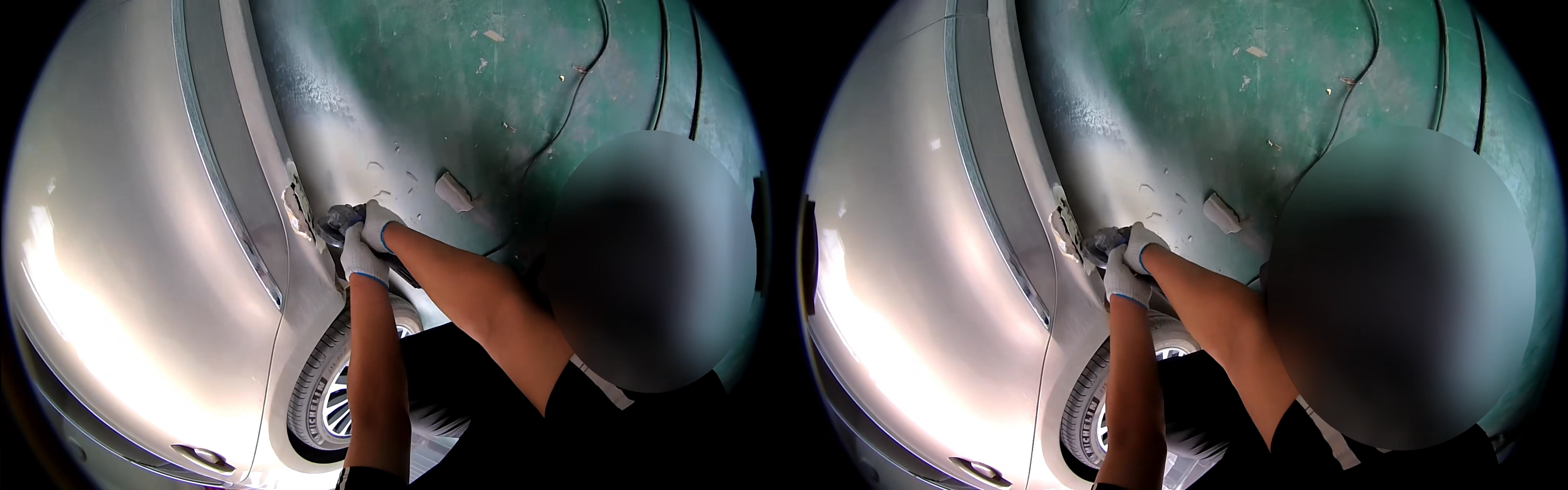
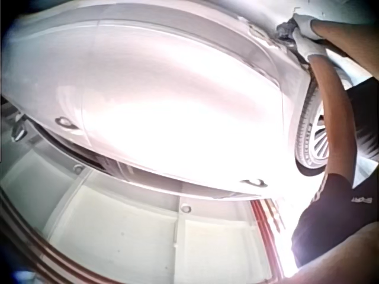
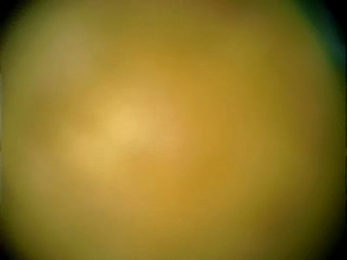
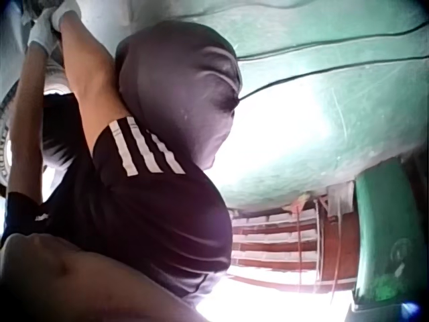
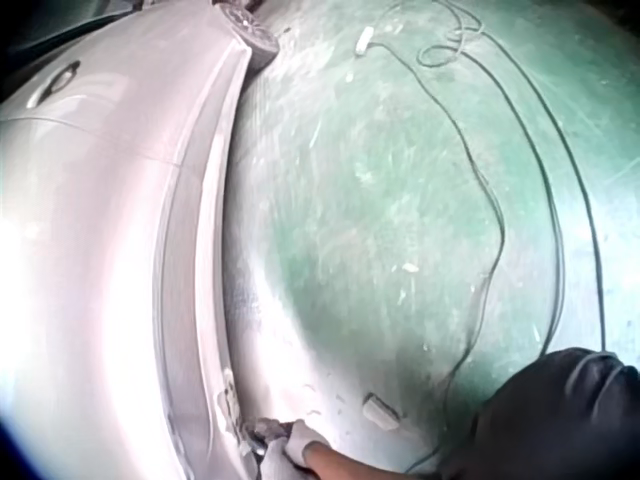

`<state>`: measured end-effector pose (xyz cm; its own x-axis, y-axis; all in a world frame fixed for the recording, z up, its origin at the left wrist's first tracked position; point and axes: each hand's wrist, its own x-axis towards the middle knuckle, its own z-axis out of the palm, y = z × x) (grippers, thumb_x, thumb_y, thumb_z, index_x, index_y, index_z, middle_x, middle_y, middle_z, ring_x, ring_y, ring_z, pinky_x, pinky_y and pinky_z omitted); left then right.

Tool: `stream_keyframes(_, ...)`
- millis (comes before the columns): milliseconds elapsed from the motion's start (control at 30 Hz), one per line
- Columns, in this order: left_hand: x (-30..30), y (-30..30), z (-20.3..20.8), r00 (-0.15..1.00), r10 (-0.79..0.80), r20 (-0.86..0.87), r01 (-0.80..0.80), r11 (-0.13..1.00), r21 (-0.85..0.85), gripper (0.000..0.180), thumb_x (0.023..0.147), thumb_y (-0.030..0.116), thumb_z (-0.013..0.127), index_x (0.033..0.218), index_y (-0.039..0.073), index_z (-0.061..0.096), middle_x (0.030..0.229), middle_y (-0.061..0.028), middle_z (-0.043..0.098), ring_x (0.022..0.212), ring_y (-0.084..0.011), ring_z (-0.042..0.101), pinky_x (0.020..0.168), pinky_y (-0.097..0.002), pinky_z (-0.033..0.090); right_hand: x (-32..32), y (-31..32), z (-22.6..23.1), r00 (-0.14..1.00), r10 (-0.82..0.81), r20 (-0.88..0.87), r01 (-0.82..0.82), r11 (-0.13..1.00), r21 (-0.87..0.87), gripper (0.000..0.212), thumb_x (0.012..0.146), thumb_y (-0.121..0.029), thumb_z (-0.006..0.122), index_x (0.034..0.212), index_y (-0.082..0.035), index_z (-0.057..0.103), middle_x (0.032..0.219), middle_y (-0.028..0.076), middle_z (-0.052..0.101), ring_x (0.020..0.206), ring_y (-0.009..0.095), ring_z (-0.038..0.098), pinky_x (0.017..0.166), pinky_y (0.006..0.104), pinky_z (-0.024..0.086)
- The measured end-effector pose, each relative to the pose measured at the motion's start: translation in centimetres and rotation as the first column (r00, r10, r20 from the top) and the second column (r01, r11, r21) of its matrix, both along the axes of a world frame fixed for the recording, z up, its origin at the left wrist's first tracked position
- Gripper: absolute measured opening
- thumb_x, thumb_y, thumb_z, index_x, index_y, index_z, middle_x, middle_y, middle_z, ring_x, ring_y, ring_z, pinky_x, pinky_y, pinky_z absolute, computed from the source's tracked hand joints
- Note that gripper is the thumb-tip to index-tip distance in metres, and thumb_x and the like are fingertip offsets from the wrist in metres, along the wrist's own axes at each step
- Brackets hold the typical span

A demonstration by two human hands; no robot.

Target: The person uses an angle grinder to remove material from a damaged area on the rear quarter panel of a silver car. The operator is kneeling and grinding the surface near the wheel arch, generating sparks and dust as they work on the repair site.

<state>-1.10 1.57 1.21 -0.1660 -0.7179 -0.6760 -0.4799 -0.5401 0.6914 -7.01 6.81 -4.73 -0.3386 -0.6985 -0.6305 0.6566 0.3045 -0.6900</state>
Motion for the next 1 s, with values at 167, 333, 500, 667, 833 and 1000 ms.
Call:
stream_keyframes(167, -1.1, -1.7, 0.1, 0.993, -0.101, -0.055, 0.102, 0.995, 0.003, 0.034, 0.098, 0.023, 0.061, 0.124, 0.001, 0.068, 0.116, -0.0159, 0.074, 0.108, -0.0344, 0.069, 0.098, -0.0461, 0.056, -1.7, -0.2, 0.9, 0.996, -0.08, 0.047, 0.079, 0.996, 0.029, 0.059, 0.091, -0.027, 0.07, 0.136, 0.006, 0.049, 0.126, 0.032, 0.069, 0.122, 0.043, 0.068, 0.105, 0.0487, 0.053)
stream_keyframes(333, -1.0, -1.0, -0.6, 0.999, -0.009, 0.038, 0.012, 0.997, -0.08, 0.033, 0.098, 0.021, 0.061, 0.123, 0.001, 0.068, 0.118, -0.0161, 0.073, 0.109, -0.0347, 0.069, 0.099, -0.0462, 0.056, -1.6, 0.2, 0.4, 1.0, -0.014, -0.007, 0.014, 1.0, -0.016, 0.061, 0.091, -0.029, 0.071, 0.136, 0.006, 0.049, 0.125, 0.031, 0.07, 0.121, 0.043, 0.068, 0.103, 0.0477, 0.054)
stream_keyframes(500, -1.7, -1.2, -0.7, 0.999, -0.02, -0.03, 0.018, 0.998, -0.062, 0.033, 0.095, 0.02, 0.065, 0.119, -0.002, 0.068, 0.112, -0.0159, 0.072, 0.101, -0.0324, 0.071, 0.091, -0.0463, 0.058, -2.5, 0.3, 0.6, 0.999, -0.026, -0.047, 0.027, 1.0, 0.005, 0.061, 0.09, -0.029, 0.072, 0.136, 0.005, 0.051, 0.125, 0.032, 0.07, 0.121, 0.042, 0.069, 0.104, 0.0472, 0.054)
stream_keyframes(667, -2.2, -0.5, -0.3, 0.998, -0.053, -0.031, 0.049, 0.993, -0.11, 0.035, 0.094, 0.02, 0.065, 0.12, -0.004, 0.067, 0.111, -0.0163, 0.071, 0.1, -0.0321, 0.071, 0.09, -0.046, 0.058, -3.5, 0.9, 1.1, 0.998, 0.0, -0.057, -0.001, 1.0, -0.01, 0.061, 0.089, -0.03, 0.071, 0.135, 0.006, 0.051, 0.126, 0.032, 0.07, 0.121, 0.043, 0.069, 0.103, 0.0473, 0.054)
stream_keyframes(833, -1.9, -0.6, -0.9, 0.998, -0.02, -0.067, 0.016, 0.998, -0.058, 0.034, 0.094, 0.019, 0.063, 0.12, -0.003, 0.068, 0.115, -0.0182, 0.071, 0.103, -0.0328, 0.071, 0.091, -0.0447, 0.058, -2.9, 1.1, 0.8, 0.998, -0.001, -0.07, 0.001, 1.0, 0.001, 0.063, 0.087, -0.03, 0.074, 0.135, 0.004, 0.051, 0.121, 0.033, 0.07, 0.118, 0.045, 0.069, 0.1, 0.0481, 0.055)
stream_keyframes(1000, -3.5, -0.4, 0.5, 0.993, -0.114, -0.042, 0.105, 0.981, -0.162, 0.04, 0.091, 0.015, 0.065, 0.126, -0.004, 0.062, 0.111, -0.0178, 0.07, 0.099, -0.0323, 0.071, 0.089, -0.0459, 0.059, -3.9, 1.5, 1.9, 0.987, -0.158, -0.04, 0.154, 0.984, -0.086, 0.064, 0.089, -0.033, 0.073, 0.137, 0.003, 0.051, 0.126, 0.032, 0.069, 0.12, 0.044, 0.068, 0.103, 0.0468, 0.053)
